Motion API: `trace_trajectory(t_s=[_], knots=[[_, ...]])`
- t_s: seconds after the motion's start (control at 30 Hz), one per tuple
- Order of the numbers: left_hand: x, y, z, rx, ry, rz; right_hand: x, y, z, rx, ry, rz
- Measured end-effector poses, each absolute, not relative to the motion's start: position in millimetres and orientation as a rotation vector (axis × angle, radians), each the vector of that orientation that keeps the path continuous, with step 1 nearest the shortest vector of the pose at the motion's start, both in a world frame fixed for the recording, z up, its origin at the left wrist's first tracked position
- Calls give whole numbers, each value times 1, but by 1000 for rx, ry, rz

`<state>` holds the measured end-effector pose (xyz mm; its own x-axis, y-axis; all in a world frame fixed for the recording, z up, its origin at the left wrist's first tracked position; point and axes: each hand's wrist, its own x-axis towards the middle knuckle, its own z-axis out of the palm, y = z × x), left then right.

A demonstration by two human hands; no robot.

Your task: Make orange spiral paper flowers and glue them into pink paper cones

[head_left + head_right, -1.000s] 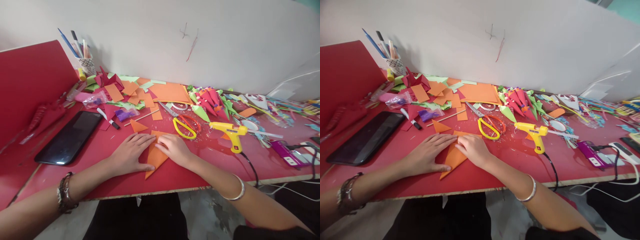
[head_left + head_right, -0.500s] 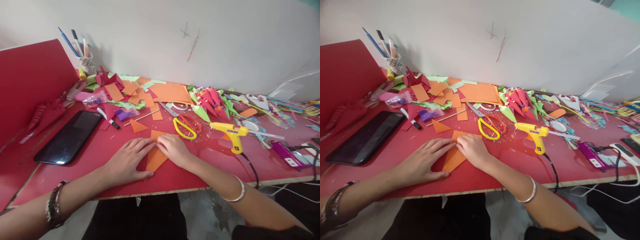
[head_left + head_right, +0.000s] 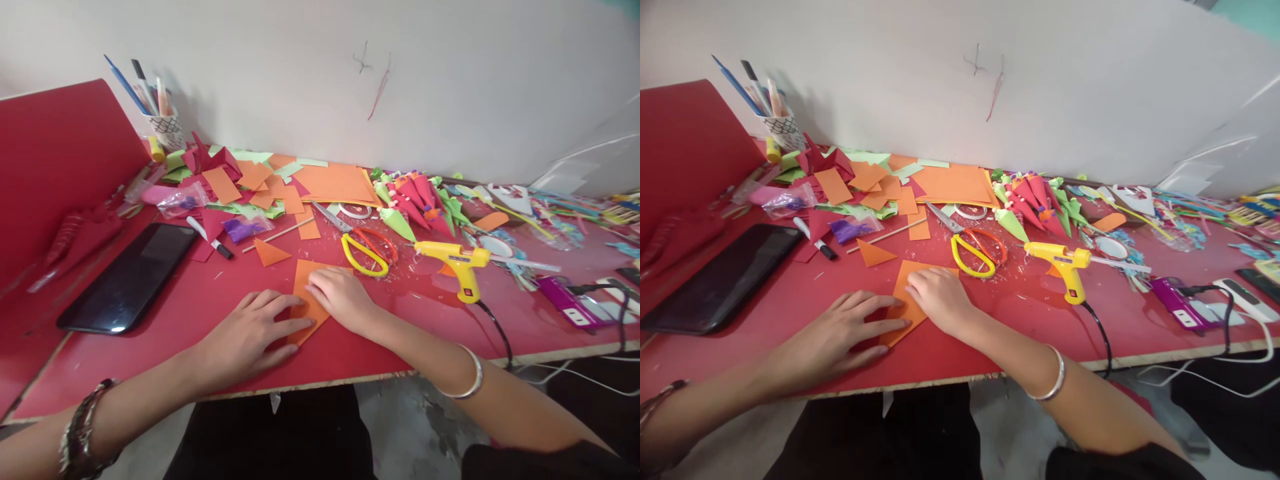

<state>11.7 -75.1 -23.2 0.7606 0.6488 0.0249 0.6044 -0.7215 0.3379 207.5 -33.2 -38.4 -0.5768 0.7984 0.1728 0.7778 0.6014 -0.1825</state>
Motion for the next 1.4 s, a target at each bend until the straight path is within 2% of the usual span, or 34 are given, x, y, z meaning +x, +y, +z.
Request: trace_trajectory(t_s=[0.77,1.4], knots=[[-2,-72,-21,2638,1019,98,206,-34,-38,-1302,-2620,55],[-19,-82,-19,2893,694,-75,206,-34,-39,-1300,-2623,14]])
